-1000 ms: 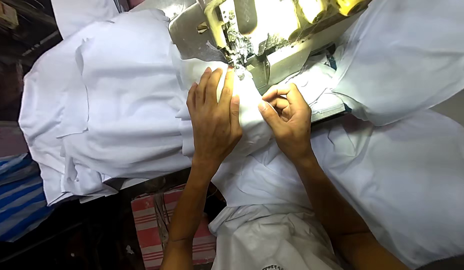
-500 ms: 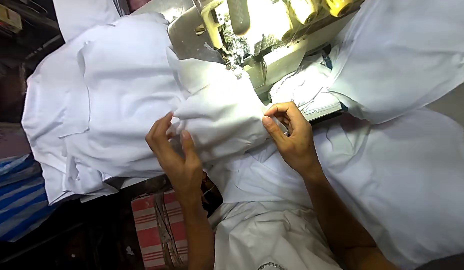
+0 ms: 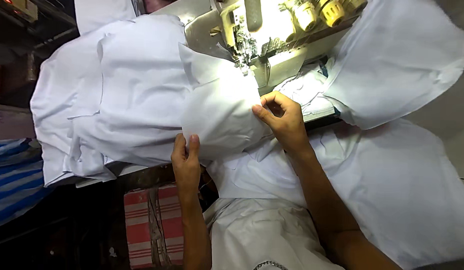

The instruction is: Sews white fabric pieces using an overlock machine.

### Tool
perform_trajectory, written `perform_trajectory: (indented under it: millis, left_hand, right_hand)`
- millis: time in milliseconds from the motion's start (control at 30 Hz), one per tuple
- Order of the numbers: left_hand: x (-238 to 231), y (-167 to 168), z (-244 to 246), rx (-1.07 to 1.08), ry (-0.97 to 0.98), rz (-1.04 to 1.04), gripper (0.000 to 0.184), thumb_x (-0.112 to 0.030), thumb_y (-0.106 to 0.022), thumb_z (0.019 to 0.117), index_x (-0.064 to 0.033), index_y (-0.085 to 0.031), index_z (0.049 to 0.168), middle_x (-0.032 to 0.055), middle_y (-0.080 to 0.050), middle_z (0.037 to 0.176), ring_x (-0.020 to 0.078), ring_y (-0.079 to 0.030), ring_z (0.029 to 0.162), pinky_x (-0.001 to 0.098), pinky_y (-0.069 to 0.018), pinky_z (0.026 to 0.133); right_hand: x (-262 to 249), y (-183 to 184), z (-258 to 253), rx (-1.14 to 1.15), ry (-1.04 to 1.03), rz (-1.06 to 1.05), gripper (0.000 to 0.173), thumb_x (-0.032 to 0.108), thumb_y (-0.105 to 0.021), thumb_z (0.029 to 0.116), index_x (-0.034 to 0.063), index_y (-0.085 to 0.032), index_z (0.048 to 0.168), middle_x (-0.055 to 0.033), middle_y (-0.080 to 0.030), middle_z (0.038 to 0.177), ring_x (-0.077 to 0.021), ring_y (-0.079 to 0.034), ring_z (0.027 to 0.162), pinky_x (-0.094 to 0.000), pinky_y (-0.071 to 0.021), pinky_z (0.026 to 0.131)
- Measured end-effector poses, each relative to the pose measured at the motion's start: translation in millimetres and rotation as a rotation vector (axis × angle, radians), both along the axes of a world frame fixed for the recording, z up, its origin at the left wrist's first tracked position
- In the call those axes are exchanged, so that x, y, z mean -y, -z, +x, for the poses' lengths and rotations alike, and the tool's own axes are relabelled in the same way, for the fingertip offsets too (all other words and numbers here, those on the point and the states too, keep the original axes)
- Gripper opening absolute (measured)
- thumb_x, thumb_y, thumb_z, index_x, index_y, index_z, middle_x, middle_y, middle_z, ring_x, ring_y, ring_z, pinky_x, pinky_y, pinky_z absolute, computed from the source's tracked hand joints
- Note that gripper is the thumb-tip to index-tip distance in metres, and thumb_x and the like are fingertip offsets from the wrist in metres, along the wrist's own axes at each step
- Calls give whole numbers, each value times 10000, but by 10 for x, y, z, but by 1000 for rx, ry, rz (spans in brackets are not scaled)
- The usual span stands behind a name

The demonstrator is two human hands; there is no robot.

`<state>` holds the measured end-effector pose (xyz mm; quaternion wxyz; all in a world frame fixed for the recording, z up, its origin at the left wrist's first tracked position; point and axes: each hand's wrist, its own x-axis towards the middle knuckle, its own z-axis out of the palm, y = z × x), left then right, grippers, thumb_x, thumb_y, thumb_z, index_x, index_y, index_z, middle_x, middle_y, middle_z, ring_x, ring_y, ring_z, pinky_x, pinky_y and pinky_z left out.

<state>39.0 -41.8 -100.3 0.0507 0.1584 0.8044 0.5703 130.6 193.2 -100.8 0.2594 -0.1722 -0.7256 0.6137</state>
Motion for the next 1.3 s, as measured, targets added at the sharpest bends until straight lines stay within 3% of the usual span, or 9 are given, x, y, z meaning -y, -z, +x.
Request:
perform_trajectory:
  millis: [200, 367, 600, 667, 800, 900, 1000, 1167, 1300]
  left_hand:
    - [-10, -2, 54, 184, 28, 186, 241, -198, -461, 1096, -82, -651, 1188, -35, -717, 853, 56, -713, 766, 250, -618, 709]
    - [1, 53, 31, 256, 61, 153, 226, -184, -468, 1093, -57, -655, 1106, -27, -701, 786, 53, -700, 711, 243, -610, 667]
    - [49, 78, 47, 201, 83, 77, 225, -223, -506, 1082, -68, -667, 1104, -11, -702, 813, 62, -697, 735, 242, -603, 692]
    - [70, 18, 87, 4, -6, -211, 262, -301, -538, 1059, -87, -622, 1185, 7, -691, 890, 72, -679, 780, 270, -576, 699]
    - [-29, -240, 158, -518, -60, -457, 387, -256, -601, 1014, 14, -572, 1288, 219, -608, 1263, 315, -588, 1173, 432, -514, 940]
    - [-329, -372, 91, -687, 208, -359, 355, -221, -567, 1028, -7, -605, 1308, 195, -595, 1360, 325, -514, 1349, 465, -430, 1120]
    - [-746, -359, -51, -788, 433, -387, 393, -208, -497, 1044, -50, -593, 1391, 158, -551, 1481, 327, -433, 1450, 533, -330, 1179]
    - [-1005, -258, -64, -820, 424, -542, 441, -225, -409, 1081, -79, -552, 1472, 114, -514, 1542, 296, -384, 1492, 551, -275, 1200]
    - [-1000, -193, 10, -802, 371, -551, 467, -255, -396, 1076, -114, -532, 1500, 99, -492, 1561, 292, -359, 1505, 574, -246, 1200]
  right_hand:
    - [-37, 5, 25, -60, -63, -35, 66, 140, -690, 969, 87, -661, 944, -1, -659, 915, -67, -632, 776, -198, -543, 661]
    - [-74, 63, 0, -139, -106, -47, 65, 127, -679, 962, 73, -653, 985, -15, -649, 987, -80, -642, 856, -218, -567, 719]
    - [-70, 124, -3, -173, -89, -82, 102, 153, -679, 979, 91, -637, 1049, 2, -623, 933, -53, -586, 749, -177, -504, 618]
    - [-73, 98, -3, -148, -78, -50, 98, 154, -663, 990, 75, -642, 1043, -7, -629, 949, -67, -610, 801, -197, -535, 675]
    - [-49, 57, -12, -83, -6, 26, 122, 196, -677, 988, 88, -635, 1024, -7, -635, 921, -73, -623, 796, -208, -540, 673]
    - [9, 29, -44, -30, 79, 86, 160, 220, -736, 952, 109, -630, 997, 9, -639, 849, -53, -622, 710, -193, -533, 609]
    - [48, -41, -72, 1, 158, 141, 192, 193, -774, 921, 112, -605, 961, 14, -637, 807, -47, -607, 649, -188, -513, 558]
    - [-3, -131, -47, -33, 121, 125, 261, 111, -736, 938, 121, -595, 1156, 16, -695, 802, -53, -648, 637, -190, -526, 533]
    - [-72, -78, -52, -57, 84, 109, 172, 96, -706, 960, 91, -714, 1132, -1, -715, 904, -51, -652, 701, -189, -549, 608]
